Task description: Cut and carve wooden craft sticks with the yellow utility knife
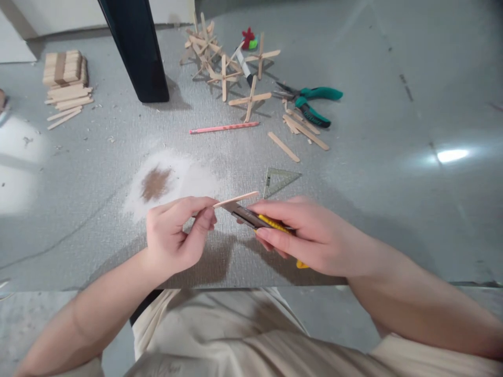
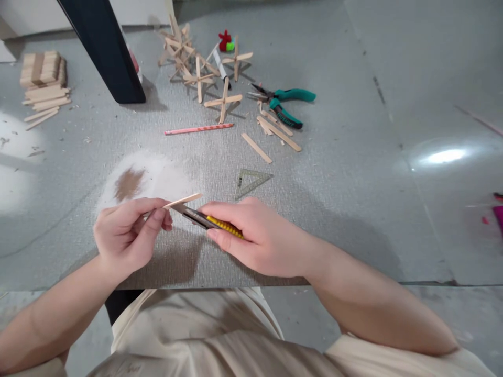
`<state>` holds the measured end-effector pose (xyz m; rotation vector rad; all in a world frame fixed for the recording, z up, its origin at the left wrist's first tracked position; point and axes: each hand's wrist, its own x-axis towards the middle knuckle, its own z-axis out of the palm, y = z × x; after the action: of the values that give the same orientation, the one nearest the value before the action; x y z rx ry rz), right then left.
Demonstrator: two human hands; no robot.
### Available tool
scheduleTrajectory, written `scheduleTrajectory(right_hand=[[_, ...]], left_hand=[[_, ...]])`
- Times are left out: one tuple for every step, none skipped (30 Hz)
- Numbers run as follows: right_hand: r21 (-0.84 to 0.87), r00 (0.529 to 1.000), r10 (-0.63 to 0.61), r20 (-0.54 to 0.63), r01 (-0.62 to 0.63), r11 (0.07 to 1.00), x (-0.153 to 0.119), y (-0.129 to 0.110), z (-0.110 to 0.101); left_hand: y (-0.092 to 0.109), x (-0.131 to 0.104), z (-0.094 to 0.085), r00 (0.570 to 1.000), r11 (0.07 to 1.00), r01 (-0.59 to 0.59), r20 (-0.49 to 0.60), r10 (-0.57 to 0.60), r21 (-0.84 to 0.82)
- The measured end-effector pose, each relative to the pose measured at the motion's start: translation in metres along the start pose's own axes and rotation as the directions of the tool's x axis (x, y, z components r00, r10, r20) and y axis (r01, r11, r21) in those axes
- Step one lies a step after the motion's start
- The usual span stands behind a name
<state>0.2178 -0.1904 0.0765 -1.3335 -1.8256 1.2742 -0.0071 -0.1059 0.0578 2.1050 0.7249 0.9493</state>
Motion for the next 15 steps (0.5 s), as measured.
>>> scheduleTrajectory(right_hand=[[-0.014,1.0,-0.007,0.004,0.007,1.0,-0.0001,-0.0001,-0.001],[-0.029,1.0,-0.016,0.007,0.016,0.999,-0.0001,-0.0003,-0.0019],[-0.041,1.0,-0.026,0.007,0.026,0.999,0.0,-0.0004,-0.0027],[-0.051,0.999,-0.034,0.005,0.035,0.998,0.0002,-0.0004,-0.0033],[-0.057,0.999,-0.04,0.005,0.041,0.998,0.0004,-0.0002,-0.0038],[-0.06,0.999,-0.043,0.004,0.044,0.997,0.0005,0.0002,-0.0041],[-0.06,0.999,-0.043,0.006,0.043,0.997,0.0007,0.0009,-0.0042],[-0.056,0.999,-0.043,0.009,0.044,0.997,0.0008,0.0016,-0.0043],[-0.048,0.999,-0.041,0.014,0.042,0.998,0.001,0.0024,-0.0043],[-0.036,0.999,-0.04,0.018,0.041,0.998,0.0013,0.0031,-0.0043],[-0.022,0.999,-0.039,0.024,0.04,0.999,0.0015,0.0037,-0.0043],[-0.01,0.999,-0.038,0.032,0.038,0.999,0.0019,0.0041,-0.0044],[-0.002,0.999,-0.035,0.04,0.035,0.999,0.0022,0.0044,-0.0046],[-0.003,0.998,-0.032,0.046,0.032,0.999,0.0025,0.0046,-0.0047],[-0.009,0.999,-0.028,0.047,0.029,1.0,0.0028,0.0047,-0.0049]], left_hand=[[0.0001,0.0002,-0.0006,1.0,1.0,0.0,0.005,0.0,0.01],[0.0,0.0004,-0.0012,1.0,1.0,-0.002,0.009,0.002,0.019],[-0.0002,0.0005,-0.0017,1.0,1.0,-0.004,0.017,0.003,0.026],[-0.0005,0.0007,-0.0022,1.0,1.0,-0.006,0.023,0.005,0.03],[-0.0009,0.0008,-0.0027,1.0,0.999,-0.007,0.029,0.006,0.034],[-0.0012,0.0009,-0.0032,0.999,0.999,-0.005,0.036,0.004,0.038],[-0.0014,0.0011,-0.0037,0.999,0.999,-0.002,0.041,0.0,0.038],[-0.0016,0.0012,-0.0042,0.999,0.999,0.005,0.046,-0.007,0.038],[-0.0017,0.0014,-0.0048,0.998,0.999,0.015,0.053,-0.017,0.037],[-0.0017,0.0016,-0.0053,0.998,0.999,0.024,0.061,-0.026,0.031],[-0.0016,0.0018,-0.0058,0.997,0.999,0.03,0.071,-0.032,0.024],[-0.0016,0.0019,-0.0062,0.996,0.999,0.034,0.077,-0.035,0.018],[-0.0015,0.002,-0.0066,0.996,0.999,0.035,0.082,-0.036,0.013],[-0.0015,0.002,-0.0069,0.996,0.999,0.035,0.086,-0.036,0.01],[-0.0015,0.002,-0.0071,0.996,0.999,0.033,0.088,-0.034,0.01]])
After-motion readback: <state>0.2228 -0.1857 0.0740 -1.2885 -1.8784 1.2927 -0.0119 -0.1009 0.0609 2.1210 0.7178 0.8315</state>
